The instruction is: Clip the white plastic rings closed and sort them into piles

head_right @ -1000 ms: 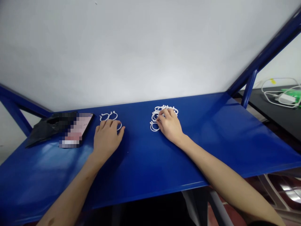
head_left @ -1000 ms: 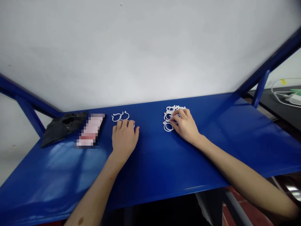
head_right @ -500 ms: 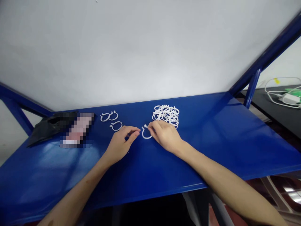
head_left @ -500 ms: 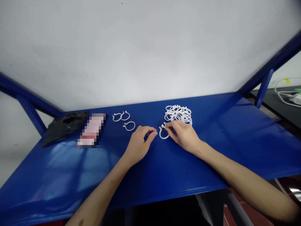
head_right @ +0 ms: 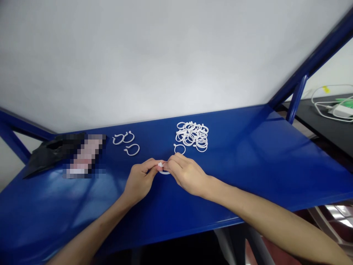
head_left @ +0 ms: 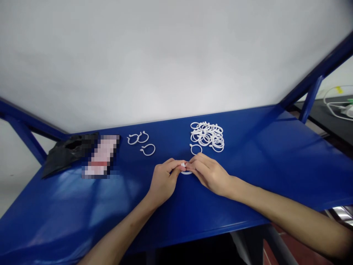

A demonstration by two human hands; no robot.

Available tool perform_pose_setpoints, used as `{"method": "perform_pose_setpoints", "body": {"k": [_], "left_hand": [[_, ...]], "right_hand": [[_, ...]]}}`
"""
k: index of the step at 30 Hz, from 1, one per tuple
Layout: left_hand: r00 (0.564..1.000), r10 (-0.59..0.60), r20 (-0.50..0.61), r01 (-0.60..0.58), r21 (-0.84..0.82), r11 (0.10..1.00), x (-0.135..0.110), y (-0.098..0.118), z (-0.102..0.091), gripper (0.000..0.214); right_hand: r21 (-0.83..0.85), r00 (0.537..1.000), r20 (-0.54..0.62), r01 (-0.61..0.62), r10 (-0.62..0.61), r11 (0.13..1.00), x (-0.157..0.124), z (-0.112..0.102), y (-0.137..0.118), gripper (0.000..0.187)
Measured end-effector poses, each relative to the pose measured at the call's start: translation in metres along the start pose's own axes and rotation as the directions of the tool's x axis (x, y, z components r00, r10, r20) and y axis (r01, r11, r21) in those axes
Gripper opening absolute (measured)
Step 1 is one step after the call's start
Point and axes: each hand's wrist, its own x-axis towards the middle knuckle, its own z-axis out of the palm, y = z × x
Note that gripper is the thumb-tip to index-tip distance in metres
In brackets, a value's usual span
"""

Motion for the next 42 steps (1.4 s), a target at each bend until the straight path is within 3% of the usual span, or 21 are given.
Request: {"method": "perform_pose_setpoints", "body": {"k": [6, 10, 12, 15, 19, 25, 28, 30, 33, 36, 39, 42], "left_hand": [[0.995, 0.083, 0.047, -0.085, 0.053, 0.995, 0.006, -0.002, -0.001, 0.024], [0.99, 0.136, -0.03, -0.12, 0.304, 0.945, 0.016, -0.007, -0.012, 0.034], [0.983, 0.138, -0.123, -0.054, 0.521, 0.852, 0.021, -0.013, -0.021, 0.037], [0.976, 0.038, -0.212, 0.139, 0.753, 0.643, 0.026, -0.024, -0.037, 0.039], [0.982, -0.087, -0.167, 0.188, 0.85, 0.492, 0.028, -0.033, -0.046, 0.031], [0.993, -0.06, -0.103, 0.12, 0.866, 0.485, 0.026, -0.032, -0.042, 0.022], [0.995, -0.007, -0.101, 0.088, 0.829, 0.552, 0.026, -0.029, -0.039, 0.021], [0.993, 0.081, -0.089, 0.018, 0.774, 0.633, 0.025, -0.025, -0.036, 0.018], [0.955, 0.296, -0.011, -0.213, 0.668, 0.713, 0.023, -0.017, -0.03, 0.016], [0.868, 0.491, 0.078, -0.441, 0.576, 0.688, 0.02, -0.009, -0.023, 0.015], [0.776, 0.617, 0.132, -0.583, 0.522, 0.623, 0.018, -0.005, -0.016, 0.015], [0.752, 0.645, 0.132, -0.618, 0.48, 0.623, 0.016, -0.004, -0.011, 0.013]], "right_hand": [[-0.108, 0.997, 0.036, 0.071, -0.068, 0.992, 0.004, 0.0, 0.008, 0.021], [-0.164, 0.995, -0.089, -0.047, 0.033, 0.985, 0.015, -0.006, 0.026, 0.015], [-0.213, 0.982, -0.15, -0.143, 0.112, 0.967, 0.019, -0.012, 0.04, 0.015], [-0.306, 0.961, -0.202, -0.244, 0.187, 0.92, 0.018, -0.02, 0.06, 0.013], [-0.368, 0.955, -0.202, -0.28, 0.218, 0.886, 0.013, -0.022, 0.073, 0.013], [-0.383, 0.961, -0.186, -0.261, 0.203, 0.886, 0.013, -0.019, 0.07, 0.015], [-0.364, 0.959, -0.198, -0.262, 0.201, 0.894, 0.013, -0.022, 0.064, 0.015], [-0.334, 0.959, -0.211, -0.254, 0.191, 0.908, 0.014, -0.024, 0.057, 0.016], [-0.208, 0.964, -0.18, -0.231, 0.195, 0.95, 0.015, -0.024, 0.041, 0.016], [0.043, 0.956, -0.055, -0.285, 0.287, 0.958, 0.013, -0.016, 0.025, 0.022], [0.265, 0.925, 0.058, -0.377, 0.375, 0.888, 0.01, -0.004, 0.015, 0.027], [0.362, 0.919, 0.055, -0.383, 0.391, 0.85, 0.008, 0.003, 0.014, 0.026]]}}
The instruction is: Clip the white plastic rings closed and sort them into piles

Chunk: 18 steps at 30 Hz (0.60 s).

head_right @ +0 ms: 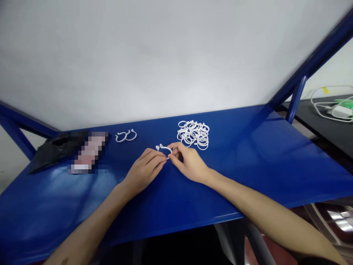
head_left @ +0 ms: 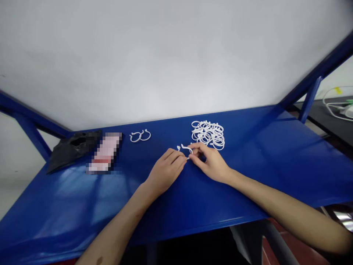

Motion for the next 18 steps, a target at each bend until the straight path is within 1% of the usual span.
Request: {"method": "perform_pose_setpoints", "body": {"k": [1, 2, 3, 4, 5, 6, 7, 8, 9, 10, 11, 13, 15, 18], "left_hand": [[0.999, -0.031, -0.024, 0.03, -0.032, 0.999, -0.0004, 0.0012, 0.0009, 0.012], [0.994, -0.09, -0.061, 0.085, -0.076, 0.993, -0.0008, 0.0023, 0.0018, 0.009], [0.978, -0.182, -0.103, 0.168, -0.128, 0.977, -0.0011, 0.0034, 0.0025, 0.007], [0.944, -0.304, -0.129, 0.277, -0.191, 0.942, -0.0013, 0.0041, 0.0032, 0.004], [0.891, -0.437, -0.125, 0.394, -0.265, 0.88, -0.0013, 0.0045, 0.0037, 0.002], [0.824, -0.561, -0.081, 0.506, -0.342, 0.792, -0.0011, 0.0045, 0.0041, 0.006], [0.755, -0.656, -0.002, 0.597, -0.412, 0.688, -0.0009, 0.004, 0.0043, 0.011], [0.698, -0.71, 0.094, 0.66, -0.467, 0.588, -0.0005, 0.0031, 0.0044, 0.016], [0.665, -0.725, 0.182, 0.694, -0.508, 0.509, -0.0001, 0.0021, 0.0042, 0.019], [0.651, -0.718, 0.248, 0.708, -0.538, 0.456, 0.0004, 0.0011, 0.0038, 0.022], [0.649, -0.706, 0.284, 0.71, -0.559, 0.428, 0.0008, 0.0003, 0.0033, 0.023], [0.656, -0.691, 0.302, 0.703, -0.577, 0.415, 0.0016, -0.0002, 0.0022, 0.023], [0.668, -0.682, 0.296, 0.699, -0.565, 0.438, 0.0019, 0.0003, 0.0013, 0.021], [0.701, -0.659, 0.272, 0.686, -0.508, 0.521, 0.0003, 0.001, 0.0016, 0.02]], "right_hand": [[0.012, 1.0, -0.017, 0.005, -0.005, 1.0, -0.0001, 0.0002, 0.0009, 0.027], [0.016, 0.999, -0.034, 0.012, -0.011, 1.0, -0.0001, -0.0003, 0.0014, 0.028], [0.014, 0.999, -0.048, 0.018, -0.018, 1.0, -0.0001, -0.0013, 0.0014, 0.029], [0.009, 0.998, -0.057, 0.024, -0.023, 1.0, 0.0, -0.0024, 0.0008, 0.03], [0.003, 0.998, -0.058, 0.03, -0.03, 1.0, 0.0, -0.0035, -0.0001, 0.029], [-0.002, 0.998, -0.054, 0.038, -0.038, 0.999, 0.0, -0.0043, -0.0014, 0.029], [-0.004, 0.998, -0.045, 0.046, -0.047, 0.999, 0.0, -0.0048, -0.0028, 0.029], [-0.006, 0.998, -0.034, 0.056, -0.056, 0.998, -0.0002, -0.0049, -0.004, 0.029], [-0.007, 0.997, -0.022, 0.067, -0.067, 0.998, -0.0003, -0.0048, -0.005, 0.03], [-0.008, 0.997, -0.01, 0.083, -0.083, 0.997, -0.0006, -0.0044, -0.0055, 0.03], [-0.008, 0.995, 0.002, 0.098, -0.098, 0.995, -0.0008, -0.0039, -0.0057, 0.03], [-0.006, 0.993, 0.022, 0.119, -0.119, 0.993, -0.0015, -0.0029, -0.005, 0.029], [-0.005, 0.991, 0.033, 0.129, -0.129, 0.992, -0.0023, -0.0022, -0.0041, 0.028], [-0.03, 0.987, 0.053, 0.152, -0.15, 0.988, -0.0039, -0.0019, -0.0044, 0.026]]}}
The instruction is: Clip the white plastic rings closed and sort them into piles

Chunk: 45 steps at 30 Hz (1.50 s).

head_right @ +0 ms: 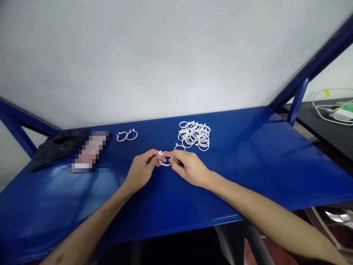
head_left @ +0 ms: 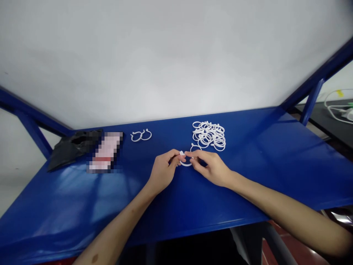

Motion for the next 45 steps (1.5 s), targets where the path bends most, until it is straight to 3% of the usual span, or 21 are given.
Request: {"method": "perform_pose_setpoints", "body": {"k": [8, 13, 14, 17, 21, 24, 28, 34, 37, 40, 42, 45], "left_hand": [[0.983, 0.182, 0.008, -0.181, 0.179, 0.967, -0.004, -0.007, 0.0, 0.025], [0.949, 0.315, -0.019, -0.294, 0.313, 0.903, 0.008, -0.005, -0.011, 0.02], [0.947, 0.319, -0.042, -0.279, 0.385, 0.879, 0.011, -0.008, -0.015, 0.021], [0.944, 0.263, -0.201, -0.073, 0.648, 0.758, 0.022, -0.024, -0.033, 0.026], [0.941, 0.1, -0.324, 0.227, 0.82, 0.525, 0.029, -0.045, -0.052, 0.044], [0.947, 0.038, -0.32, 0.27, 0.853, 0.447, 0.03, -0.05, -0.054, 0.045], [0.962, 0.026, -0.272, 0.235, 0.872, 0.43, 0.029, -0.046, -0.052, 0.034], [0.973, 0.095, -0.211, 0.148, 0.882, 0.448, 0.027, -0.041, -0.049, 0.023], [0.956, 0.225, -0.189, 0.047, 0.853, 0.52, 0.023, -0.033, -0.041, 0.017], [0.901, 0.426, -0.083, -0.214, 0.768, 0.603, 0.014, -0.017, -0.025, 0.013], [0.836, 0.549, 0.026, -0.41, 0.695, 0.591, 0.008, -0.008, -0.013, 0.011], [0.769, 0.627, 0.127, -0.55, 0.632, 0.546, 0.0, -0.001, 0.001, 0.01]], "right_hand": [[-0.109, 0.989, 0.101, 0.116, -0.105, 0.987, -0.004, 0.001, -0.007, 0.025], [-0.296, 0.984, -0.008, 0.165, -0.176, 0.941, 0.006, -0.004, 0.006, 0.029], [-0.337, 0.987, -0.051, 0.126, -0.151, 0.933, 0.009, -0.006, 0.011, 0.029], [-0.39, 0.987, -0.159, -0.06, -0.003, 0.919, 0.016, -0.011, 0.027, 0.028], [-0.435, 0.975, -0.172, -0.203, 0.14, 0.877, 0.021, -0.018, 0.041, 0.021], [-0.484, 0.968, -0.163, -0.248, 0.192, 0.839, 0.024, -0.02, 0.045, 0.02], [-0.546, 0.971, -0.162, -0.237, 0.176, 0.804, 0.025, -0.02, 0.044, 0.023], [-0.567, 0.978, -0.206, -0.137, 0.02, 0.812, 0.022, -0.021, 0.034, 0.025], [-0.509, 0.98, -0.201, -0.093, -0.014, 0.856, 0.019, -0.019, 0.025, 0.025], [-0.355, 0.985, -0.167, -0.101, 0.043, 0.93, 0.014, -0.014, 0.015, 0.025], [-0.19, 0.987, -0.116, -0.133, 0.113, 0.973, 0.011, -0.008, 0.009, 0.028], [0.02, 0.987, -0.056, -0.153, 0.154, 0.988, 0.008, 0.0, 0.005, 0.027]]}}
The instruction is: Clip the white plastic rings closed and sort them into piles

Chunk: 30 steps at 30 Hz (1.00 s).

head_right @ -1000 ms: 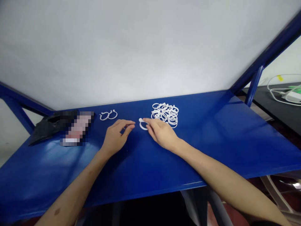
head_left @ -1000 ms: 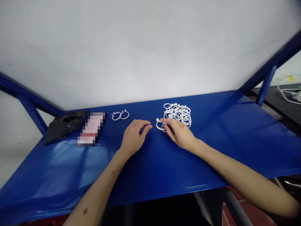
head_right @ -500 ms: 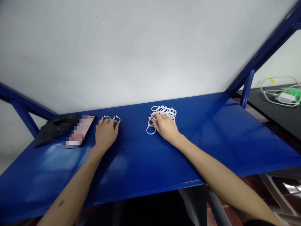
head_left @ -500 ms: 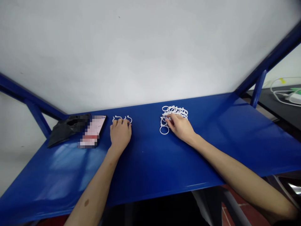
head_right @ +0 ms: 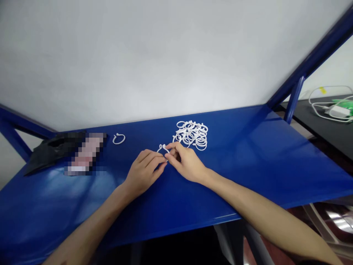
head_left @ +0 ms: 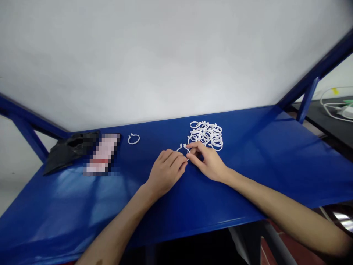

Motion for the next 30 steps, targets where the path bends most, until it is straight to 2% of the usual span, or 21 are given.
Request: {"method": "perform_pose_setpoints", "body": {"k": [3, 5, 6, 7, 9, 11, 14, 16, 19, 23, 28, 30], "left_hand": [[1.0, 0.014, 0.022, -0.012, -0.082, 0.997, -0.002, 0.005, 0.003, 0.01], [0.998, -0.06, -0.014, 0.057, -0.159, 0.986, -0.002, 0.004, 0.003, 0.007], [0.99, -0.137, -0.042, 0.126, -0.193, 0.973, -0.003, 0.003, 0.003, 0.005], [0.971, -0.233, -0.061, 0.214, -0.225, 0.951, -0.002, 0.003, 0.003, 0.004], [0.905, -0.423, -0.043, 0.394, -0.288, 0.873, -0.001, 0.001, 0.001, 0.009], [0.854, -0.516, 0.063, 0.501, -0.364, 0.785, 0.001, -0.002, 0.0, 0.012], [0.835, -0.488, 0.252, 0.546, -0.484, 0.684, 0.004, -0.004, -0.002, 0.016], [0.823, -0.475, 0.31, 0.565, -0.523, 0.638, 0.004, -0.004, -0.001, 0.018], [0.819, -0.481, 0.314, 0.571, -0.534, 0.623, 0.001, -0.004, 0.0, 0.017], [0.836, -0.441, 0.327, 0.549, -0.525, 0.651, -0.004, -0.006, 0.0, 0.018], [0.851, -0.372, 0.371, 0.523, -0.531, 0.667, -0.005, -0.008, 0.0, 0.016], [0.856, -0.361, 0.37, 0.513, -0.519, 0.684, -0.003, -0.008, 0.001, 0.015]], "right_hand": [[0.059, 1.0, -0.024, 0.003, -0.002, 0.998, -0.003, 0.004, 0.0, 0.022], [0.048, 0.999, -0.051, 0.003, 0.0, 0.999, -0.004, 0.004, 0.001, 0.021], [0.034, 0.998, -0.062, 0.007, -0.005, 0.999, -0.004, 0.003, 0.002, 0.02], [0.017, 0.997, -0.069, 0.016, -0.014, 1.0, -0.004, 0.002, 0.002, 0.02], [-0.021, 0.997, -0.066, 0.036, -0.037, 0.999, -0.004, 0.0, 0.003, 0.019], [-0.05, 0.997, -0.041, 0.062, -0.065, 0.997, -0.004, -0.001, 0.002, 0.02], [-0.056, 0.991, 0.018, 0.135, -0.134, 0.989, -0.004, -0.001, 0.001, 0.017], [-0.039, 0.983, 0.043, 0.183, -0.181, 0.982, -0.004, -0.001, 0.0, 0.016], [-0.008, 0.975, 0.068, 0.213, -0.212, 0.977, -0.006, -0.002, -0.001, 0.016], [-0.003, 0.964, 0.127, 0.237, -0.235, 0.972, -0.009, -0.004, -0.002, 0.02], [-0.059, 0.92, 0.218, 0.344, -0.324, 0.937, -0.009, -0.006, -0.001, 0.026], [-0.113, 0.917, 0.222, 0.362, -0.332, 0.925, -0.005, -0.01, -0.001, 0.026]]}}
